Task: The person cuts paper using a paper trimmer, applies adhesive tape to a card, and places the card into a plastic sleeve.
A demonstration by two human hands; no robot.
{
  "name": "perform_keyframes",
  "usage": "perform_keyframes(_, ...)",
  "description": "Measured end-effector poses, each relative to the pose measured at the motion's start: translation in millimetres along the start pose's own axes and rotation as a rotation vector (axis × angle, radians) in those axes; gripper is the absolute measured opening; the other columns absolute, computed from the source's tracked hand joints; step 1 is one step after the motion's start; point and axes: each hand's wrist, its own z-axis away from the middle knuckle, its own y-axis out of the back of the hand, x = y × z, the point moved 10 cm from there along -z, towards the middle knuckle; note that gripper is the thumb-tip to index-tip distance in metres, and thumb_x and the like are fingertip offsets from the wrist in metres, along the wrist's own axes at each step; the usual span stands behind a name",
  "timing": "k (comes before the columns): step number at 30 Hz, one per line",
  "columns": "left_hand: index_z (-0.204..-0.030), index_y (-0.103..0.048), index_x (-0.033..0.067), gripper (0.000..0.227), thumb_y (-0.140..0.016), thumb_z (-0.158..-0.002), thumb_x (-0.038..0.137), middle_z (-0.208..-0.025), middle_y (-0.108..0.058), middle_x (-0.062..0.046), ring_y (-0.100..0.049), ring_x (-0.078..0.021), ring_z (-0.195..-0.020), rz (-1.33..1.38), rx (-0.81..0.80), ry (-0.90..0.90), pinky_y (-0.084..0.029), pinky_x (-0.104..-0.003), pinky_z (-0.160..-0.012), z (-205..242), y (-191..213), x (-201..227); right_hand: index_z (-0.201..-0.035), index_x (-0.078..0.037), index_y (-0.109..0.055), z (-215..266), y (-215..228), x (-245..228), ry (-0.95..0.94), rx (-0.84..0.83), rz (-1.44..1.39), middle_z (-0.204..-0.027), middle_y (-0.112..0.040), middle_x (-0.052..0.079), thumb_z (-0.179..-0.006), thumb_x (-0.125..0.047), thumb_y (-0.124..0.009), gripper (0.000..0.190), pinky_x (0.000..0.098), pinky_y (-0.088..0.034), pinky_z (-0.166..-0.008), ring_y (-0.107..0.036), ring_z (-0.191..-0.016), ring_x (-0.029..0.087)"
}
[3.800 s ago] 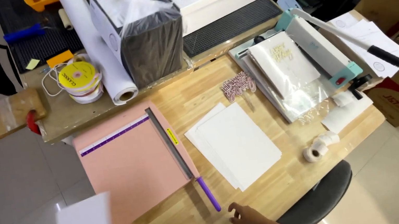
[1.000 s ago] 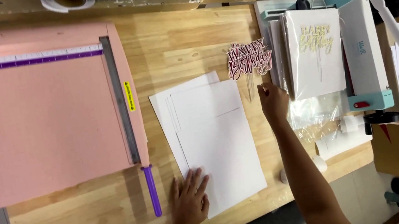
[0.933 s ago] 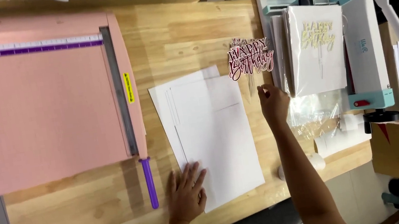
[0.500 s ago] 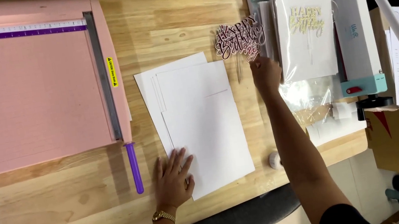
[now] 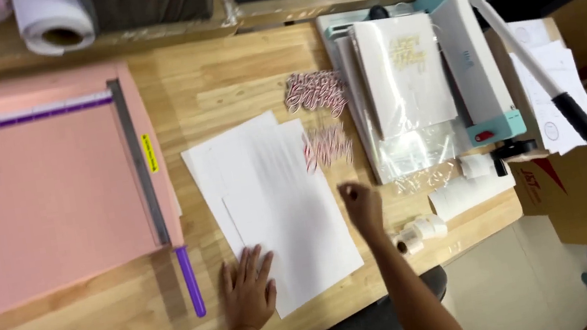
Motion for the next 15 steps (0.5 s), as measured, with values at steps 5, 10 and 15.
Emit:
perform_keyframes(5,-0.153,-0.042,0.033,0.058,-0.044,-0.095,0.04,-0.163,-0.038,0.003,-0.033,-0.0186,-0.152,-0.026,0.028,0.008,-0.021,-0.058,-0.123,-4,-2,2,-0.09,-0.024,-0.082,94,-24,28,-0.196,-0.152,-0.027,-0.051,-0.052,-0.003,-0.091,-0.035,-0.074,0.013,0.0338,-0.034,-0.052,-0.042,-0.05,0.008)
perform_keyframes(10,-0.155,-0.039,0.0352,0.057,-0.04,-0.098,0.039,-0.164,-0.038,0.005,-0.035,-0.0151,-0.151,-0.098,0.044,0.053,-0.021,-0.054,-0.124,1,-5,0,-0.106,-0.015,-0.081,148,-40,-3,-0.15,-0.328,-0.111,-0.06,-0.068,-0.002,-0.094,-0.034,-0.072,0.024,0.0272,-0.045,-0.056,-0.055,-0.049,0.009)
perform_keyframes(15,-0.154,-0.041,0.0349,0.057,-0.042,-0.096,0.036,-0.163,-0.041,0.004,-0.038,-0.0147,-0.15,-0.142,0.057,0.033,-0.021,-0.054,-0.124,-2,-5,3,-0.101,-0.017,-0.078,150,-62,6,-0.171,-0.351,-0.124,-0.064,-0.068,-0.002,-0.093,-0.038,-0.071,0.023,0.0304,-0.047,-0.06,-0.062,-0.058,0.013)
